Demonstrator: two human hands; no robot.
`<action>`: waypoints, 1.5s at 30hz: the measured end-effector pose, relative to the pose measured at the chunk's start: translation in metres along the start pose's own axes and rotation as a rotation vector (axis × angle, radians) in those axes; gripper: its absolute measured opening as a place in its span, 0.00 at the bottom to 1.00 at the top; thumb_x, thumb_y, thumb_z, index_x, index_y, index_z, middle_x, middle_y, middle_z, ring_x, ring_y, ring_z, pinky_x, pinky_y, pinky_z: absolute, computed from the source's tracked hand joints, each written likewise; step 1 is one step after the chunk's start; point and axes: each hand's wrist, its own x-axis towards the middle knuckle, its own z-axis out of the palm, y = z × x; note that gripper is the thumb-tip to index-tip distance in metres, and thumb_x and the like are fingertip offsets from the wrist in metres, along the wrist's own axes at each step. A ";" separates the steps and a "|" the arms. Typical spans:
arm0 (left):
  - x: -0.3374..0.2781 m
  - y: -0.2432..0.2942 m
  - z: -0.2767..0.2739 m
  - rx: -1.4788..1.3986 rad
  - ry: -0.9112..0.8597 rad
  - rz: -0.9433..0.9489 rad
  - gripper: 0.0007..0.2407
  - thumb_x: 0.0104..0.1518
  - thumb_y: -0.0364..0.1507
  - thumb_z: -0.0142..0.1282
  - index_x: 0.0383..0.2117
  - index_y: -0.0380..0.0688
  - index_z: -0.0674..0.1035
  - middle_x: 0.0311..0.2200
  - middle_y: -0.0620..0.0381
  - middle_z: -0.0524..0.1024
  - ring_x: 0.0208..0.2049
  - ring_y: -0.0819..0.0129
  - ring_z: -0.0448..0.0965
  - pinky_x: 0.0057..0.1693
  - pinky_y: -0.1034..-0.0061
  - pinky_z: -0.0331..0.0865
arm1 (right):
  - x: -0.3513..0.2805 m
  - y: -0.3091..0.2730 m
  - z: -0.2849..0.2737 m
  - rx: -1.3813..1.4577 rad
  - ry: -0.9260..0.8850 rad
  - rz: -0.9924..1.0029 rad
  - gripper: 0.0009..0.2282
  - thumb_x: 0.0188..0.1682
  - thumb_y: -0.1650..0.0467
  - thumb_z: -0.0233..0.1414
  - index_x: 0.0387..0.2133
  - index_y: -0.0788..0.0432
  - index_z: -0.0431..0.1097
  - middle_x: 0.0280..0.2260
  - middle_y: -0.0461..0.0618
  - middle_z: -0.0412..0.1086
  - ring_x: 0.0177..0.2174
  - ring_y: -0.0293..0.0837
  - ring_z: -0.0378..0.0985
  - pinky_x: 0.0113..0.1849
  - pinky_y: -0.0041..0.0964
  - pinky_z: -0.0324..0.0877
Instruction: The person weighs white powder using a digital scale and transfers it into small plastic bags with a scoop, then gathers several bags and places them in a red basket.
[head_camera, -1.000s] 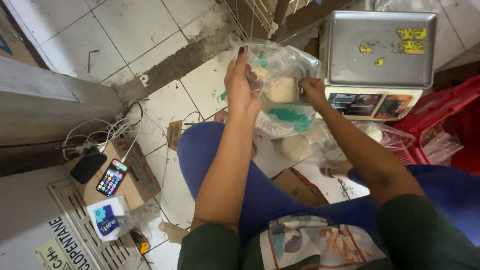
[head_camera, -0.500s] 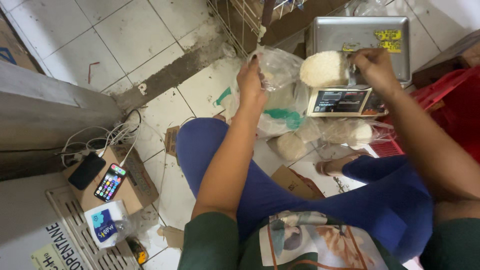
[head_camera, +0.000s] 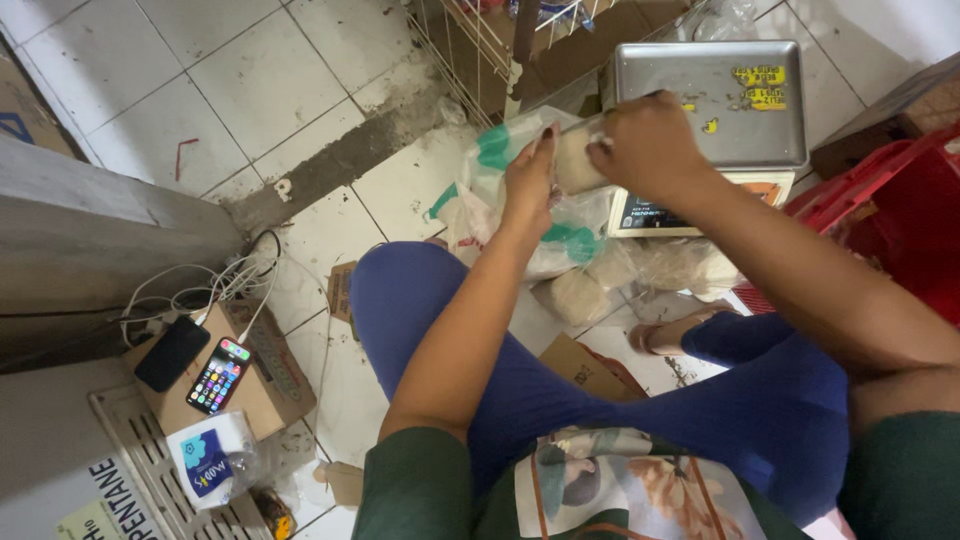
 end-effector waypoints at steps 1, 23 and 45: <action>0.001 -0.003 0.001 -0.015 -0.013 0.036 0.13 0.65 0.37 0.57 0.44 0.40 0.82 0.21 0.68 0.67 0.18 0.80 0.61 0.25 0.80 0.55 | 0.006 -0.008 -0.001 -0.061 -0.001 -0.036 0.11 0.46 0.62 0.56 0.26 0.57 0.77 0.29 0.54 0.75 0.33 0.53 0.77 0.42 0.50 0.65; -0.071 0.126 -0.022 -0.268 0.020 0.271 0.21 0.65 0.35 0.58 0.59 0.33 0.76 0.21 0.70 0.56 0.22 0.83 0.55 0.29 0.82 0.49 | 0.010 0.080 0.061 0.031 -0.060 0.125 0.16 0.48 0.58 0.61 0.40 0.55 0.80 0.33 0.55 0.79 0.32 0.52 0.81 0.44 0.51 0.70; -0.088 0.167 -0.011 -0.331 0.229 0.160 0.23 0.64 0.32 0.54 0.63 0.32 0.69 0.22 0.69 0.55 0.22 0.82 0.54 0.29 0.84 0.50 | 0.043 -0.057 0.380 0.353 -0.239 -0.069 0.09 0.48 0.69 0.52 0.35 0.61 0.76 0.38 0.57 0.75 0.38 0.52 0.75 0.43 0.50 0.66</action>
